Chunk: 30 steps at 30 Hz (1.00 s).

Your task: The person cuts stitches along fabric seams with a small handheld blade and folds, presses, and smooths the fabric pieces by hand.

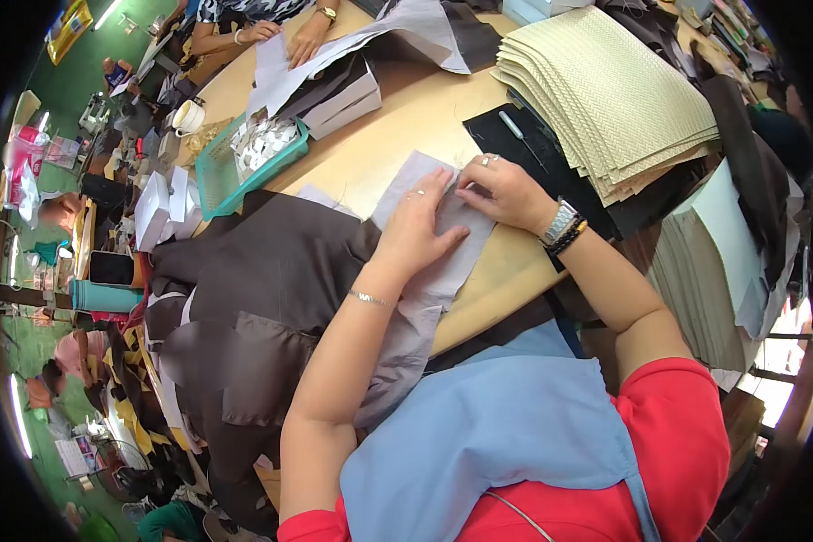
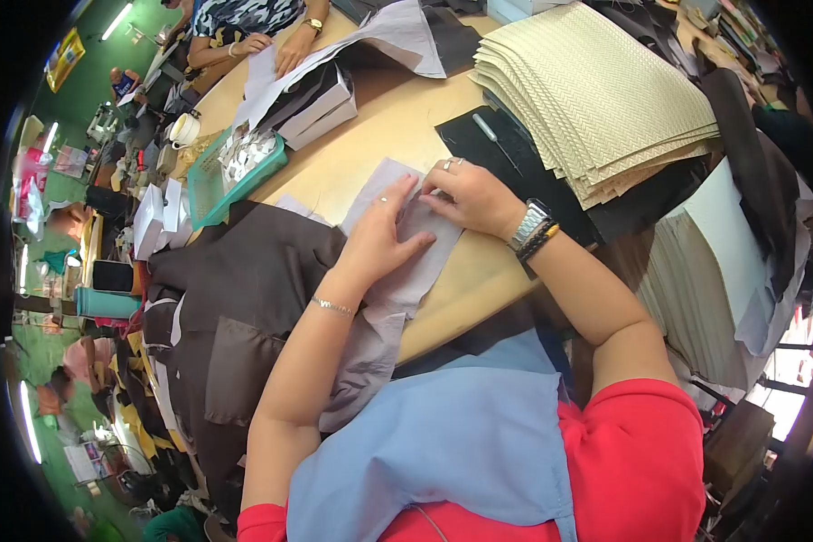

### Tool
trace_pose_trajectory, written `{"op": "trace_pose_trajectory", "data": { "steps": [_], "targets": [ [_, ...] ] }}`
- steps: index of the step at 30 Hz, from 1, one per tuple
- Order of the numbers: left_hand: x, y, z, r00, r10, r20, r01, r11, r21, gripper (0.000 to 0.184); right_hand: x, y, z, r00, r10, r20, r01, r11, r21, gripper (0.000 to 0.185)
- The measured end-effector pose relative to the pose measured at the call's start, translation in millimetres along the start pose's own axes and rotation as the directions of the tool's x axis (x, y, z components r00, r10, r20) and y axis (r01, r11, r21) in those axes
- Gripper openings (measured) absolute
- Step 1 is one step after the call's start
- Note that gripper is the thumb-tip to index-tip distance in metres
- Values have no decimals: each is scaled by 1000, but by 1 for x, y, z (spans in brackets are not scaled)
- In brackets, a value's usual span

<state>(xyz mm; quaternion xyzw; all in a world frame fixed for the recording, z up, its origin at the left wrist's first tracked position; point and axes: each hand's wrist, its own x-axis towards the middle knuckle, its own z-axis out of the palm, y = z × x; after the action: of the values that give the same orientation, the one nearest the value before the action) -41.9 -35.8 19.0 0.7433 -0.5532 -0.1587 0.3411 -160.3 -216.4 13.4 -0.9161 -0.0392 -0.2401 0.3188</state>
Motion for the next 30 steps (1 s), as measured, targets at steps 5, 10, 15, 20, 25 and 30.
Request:
{"op": "trace_pose_trajectory", "data": {
  "steps": [5,10,15,20,25,30],
  "targets": [
    [-3,-22,-8,996,-67,-55,72,993,89,103,-5,10,4,999,37,35,-36,999,-9,20],
    [-9,-27,-16,996,-81,-40,84,992,91,112,-1,6,5,999,34,3,-34,999,-35,25],
    [-10,-23,-13,996,-67,-62,76,984,159,109,15,3,13,997,-66,39,67,997,-31,29],
    [-12,-29,-13,995,-85,-54,91,990,106,97,21,11,24,986,-160,40,162,984,-68,24],
    [-10,-30,-9,997,-62,-49,68,988,139,83,16,13,23,989,-144,37,147,985,-90,14],
    [-10,-29,-9,998,-27,-65,38,985,170,78,16,10,23,993,-114,25,116,990,-79,14]
  ]
}}
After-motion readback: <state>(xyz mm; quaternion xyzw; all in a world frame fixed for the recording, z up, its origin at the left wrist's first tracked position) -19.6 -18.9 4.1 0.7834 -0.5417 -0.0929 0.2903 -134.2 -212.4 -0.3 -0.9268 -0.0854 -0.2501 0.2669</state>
